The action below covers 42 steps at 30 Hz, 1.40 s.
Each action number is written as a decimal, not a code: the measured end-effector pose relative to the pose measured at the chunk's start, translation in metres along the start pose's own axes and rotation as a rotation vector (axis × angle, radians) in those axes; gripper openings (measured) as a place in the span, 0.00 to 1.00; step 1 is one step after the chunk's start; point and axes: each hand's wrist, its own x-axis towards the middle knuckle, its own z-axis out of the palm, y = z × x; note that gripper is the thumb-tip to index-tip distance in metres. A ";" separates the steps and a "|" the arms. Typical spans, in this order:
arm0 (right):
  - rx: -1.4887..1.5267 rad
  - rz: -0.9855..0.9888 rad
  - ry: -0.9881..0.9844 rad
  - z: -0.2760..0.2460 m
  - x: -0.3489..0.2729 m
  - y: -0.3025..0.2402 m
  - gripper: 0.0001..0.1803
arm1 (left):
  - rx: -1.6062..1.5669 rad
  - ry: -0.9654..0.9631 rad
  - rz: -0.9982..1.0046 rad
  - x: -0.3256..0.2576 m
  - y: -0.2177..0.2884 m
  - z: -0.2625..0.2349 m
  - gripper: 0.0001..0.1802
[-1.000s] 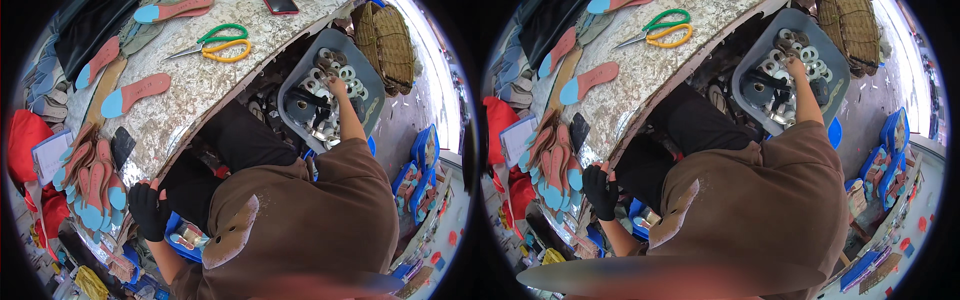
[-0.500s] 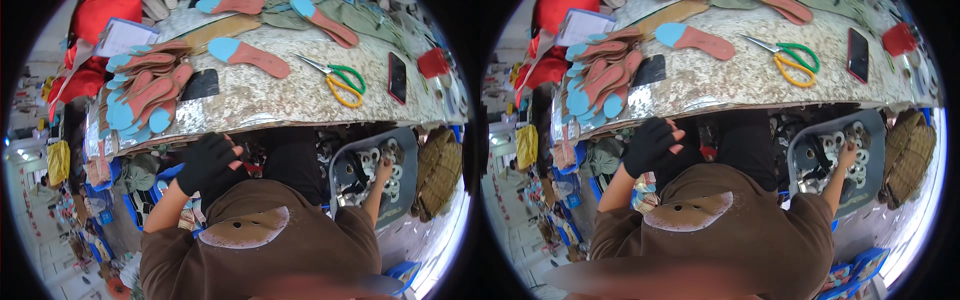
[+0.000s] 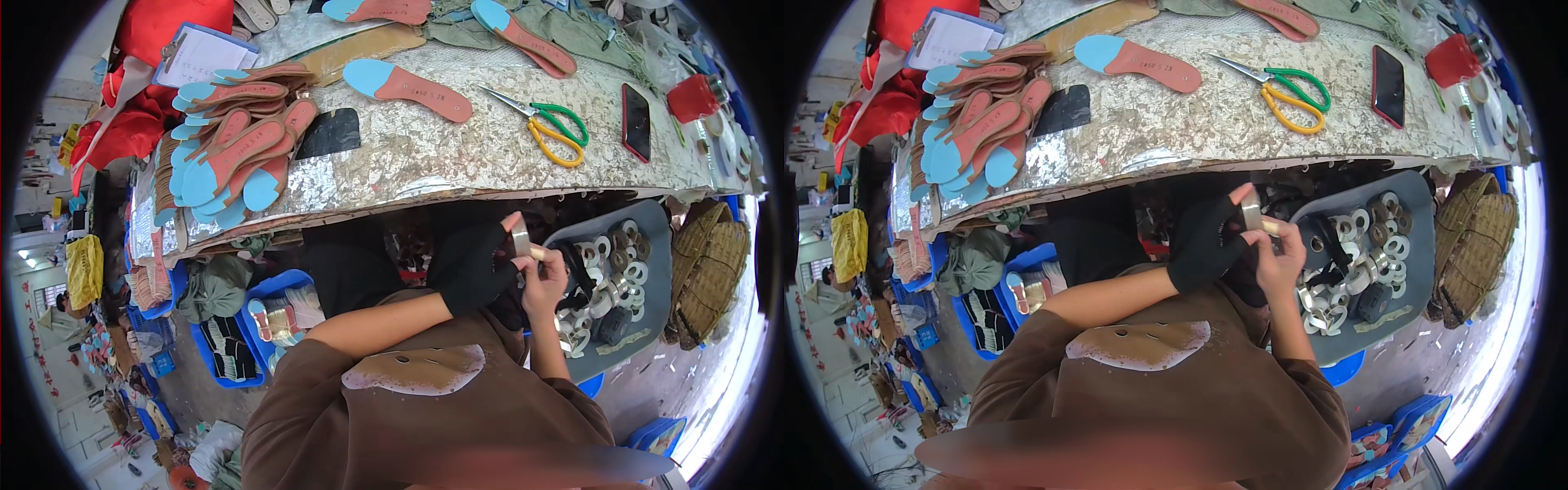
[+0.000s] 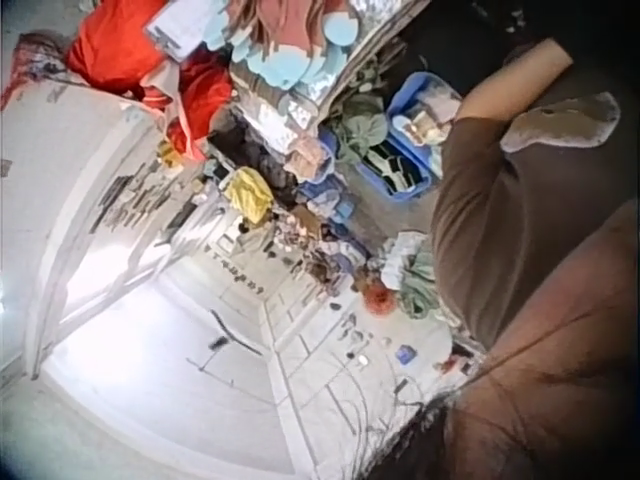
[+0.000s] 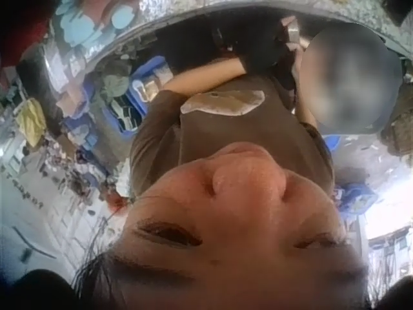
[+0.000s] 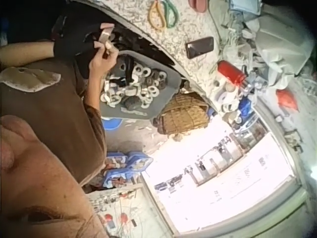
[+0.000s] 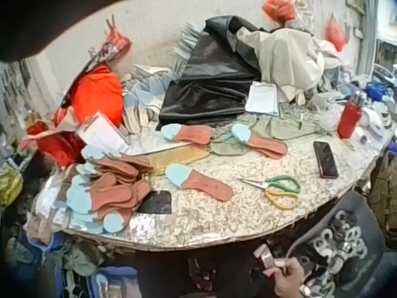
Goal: The recorder is attaching a leather-like trim or strap to the edge of shoe soles using adhesive and scissors.
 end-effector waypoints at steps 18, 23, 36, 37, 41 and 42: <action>-0.149 -0.168 -0.046 0.062 0.021 -0.016 0.03 | -0.228 0.248 0.031 -0.015 -0.028 -0.022 0.35; 0.133 0.030 -0.017 0.058 0.023 -0.017 0.05 | -0.150 0.239 0.180 -0.022 -0.029 -0.020 0.32; 0.230 0.174 -0.269 0.065 0.019 -0.010 0.07 | -0.723 0.331 -0.114 -0.020 -0.039 -0.026 0.33; 0.203 0.096 -0.237 0.068 0.019 -0.009 0.04 | -0.722 0.330 -0.114 -0.020 -0.039 -0.026 0.33; -0.011 -0.002 -0.209 0.070 0.021 -0.008 0.02 | -0.666 0.328 -0.102 -0.019 -0.041 -0.026 0.33; -0.081 -0.049 -0.192 0.071 0.022 -0.007 0.02 | -0.638 0.338 -0.085 -0.019 -0.042 -0.025 0.33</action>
